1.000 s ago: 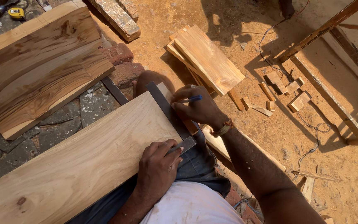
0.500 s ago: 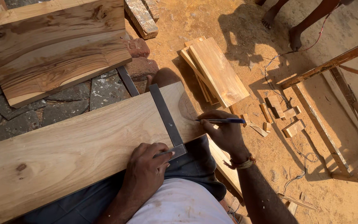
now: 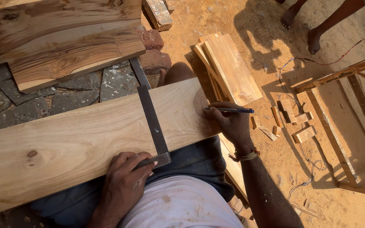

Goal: The person uses a try square and a pencil to mark straight lines on several wooden planks. They position the square on each plank and draw lines along the edge, then move to the next plank to repeat the process.

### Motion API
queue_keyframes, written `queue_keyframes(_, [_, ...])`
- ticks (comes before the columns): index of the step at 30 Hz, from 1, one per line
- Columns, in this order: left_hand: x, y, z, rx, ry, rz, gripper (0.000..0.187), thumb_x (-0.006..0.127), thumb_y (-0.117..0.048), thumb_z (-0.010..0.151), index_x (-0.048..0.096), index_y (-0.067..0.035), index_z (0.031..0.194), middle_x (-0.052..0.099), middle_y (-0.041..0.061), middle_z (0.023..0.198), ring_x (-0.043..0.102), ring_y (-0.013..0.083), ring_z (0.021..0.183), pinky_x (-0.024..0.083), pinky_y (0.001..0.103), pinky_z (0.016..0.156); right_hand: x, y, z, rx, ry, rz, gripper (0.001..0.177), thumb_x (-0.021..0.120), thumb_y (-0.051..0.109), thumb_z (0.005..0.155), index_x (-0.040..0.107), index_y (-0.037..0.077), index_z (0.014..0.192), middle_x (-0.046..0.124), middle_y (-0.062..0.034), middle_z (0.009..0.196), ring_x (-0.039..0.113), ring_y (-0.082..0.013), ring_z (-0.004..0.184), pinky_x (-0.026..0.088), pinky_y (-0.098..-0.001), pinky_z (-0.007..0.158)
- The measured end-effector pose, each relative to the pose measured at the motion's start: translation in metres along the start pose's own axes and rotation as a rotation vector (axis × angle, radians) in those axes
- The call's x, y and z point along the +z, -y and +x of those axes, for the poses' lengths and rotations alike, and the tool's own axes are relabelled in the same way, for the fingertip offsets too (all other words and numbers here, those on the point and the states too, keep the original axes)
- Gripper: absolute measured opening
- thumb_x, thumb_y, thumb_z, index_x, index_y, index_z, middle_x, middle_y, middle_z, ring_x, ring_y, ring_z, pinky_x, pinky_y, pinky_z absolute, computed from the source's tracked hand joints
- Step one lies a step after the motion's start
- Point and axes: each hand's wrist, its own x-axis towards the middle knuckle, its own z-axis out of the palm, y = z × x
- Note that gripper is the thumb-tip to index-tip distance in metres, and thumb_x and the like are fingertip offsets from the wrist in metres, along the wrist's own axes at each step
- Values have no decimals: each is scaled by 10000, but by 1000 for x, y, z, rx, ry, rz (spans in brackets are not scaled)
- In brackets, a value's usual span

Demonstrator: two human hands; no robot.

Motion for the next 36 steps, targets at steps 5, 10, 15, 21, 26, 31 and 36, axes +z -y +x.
queue_keyframes(5, [2,-1,2,48,-19,4,185,815,-80,734,818,-105,917,755,13,1068,651,221,987,500,403,860,-3,4,4,77,66,-64,209,769,199,915,789,15,1013,807,-113,900,794,-172,838,632,-297,722])
queue_keyframes(10, [2,-3,7,20,12,-30,209,829,-81,719,822,-101,928,760,9,1063,652,209,970,505,393,843,-4,3,8,50,50,-25,207,726,206,944,782,31,1039,813,-95,911,797,-154,849,638,-282,729])
queue_keyframes(15, [6,-2,3,26,27,-42,227,836,-92,708,821,-101,934,757,22,1064,654,208,981,506,389,835,-14,2,13,65,159,-150,206,763,187,889,797,32,1020,815,-107,893,795,-170,832,620,-290,710])
queue_keyframes(21, [10,-3,7,37,29,-42,199,823,-81,748,818,-108,945,756,23,1074,653,202,974,512,376,843,-11,16,14,68,110,-199,183,781,178,885,783,24,983,797,-120,887,791,-179,814,634,-294,688])
queue_keyframes(26, [9,-9,11,46,30,-61,199,813,-62,757,819,-107,951,751,26,1069,652,201,961,505,384,841,-15,23,1,-133,98,-3,158,737,149,952,763,11,1022,791,-111,920,786,-161,870,644,-273,763])
queue_keyframes(31, [9,-12,16,54,51,-66,202,813,-63,765,817,-101,963,746,27,1080,648,201,959,507,381,837,-2,29,-28,-9,431,304,208,730,210,955,766,28,1047,779,-57,901,748,-114,832,624,-263,715])
queue_keyframes(36, [9,-15,18,63,39,-63,209,809,-67,762,817,-110,966,742,27,1088,652,200,968,505,388,849,8,29,-36,-27,618,405,188,728,215,982,746,31,1021,731,-39,865,676,-94,814,564,-260,727])
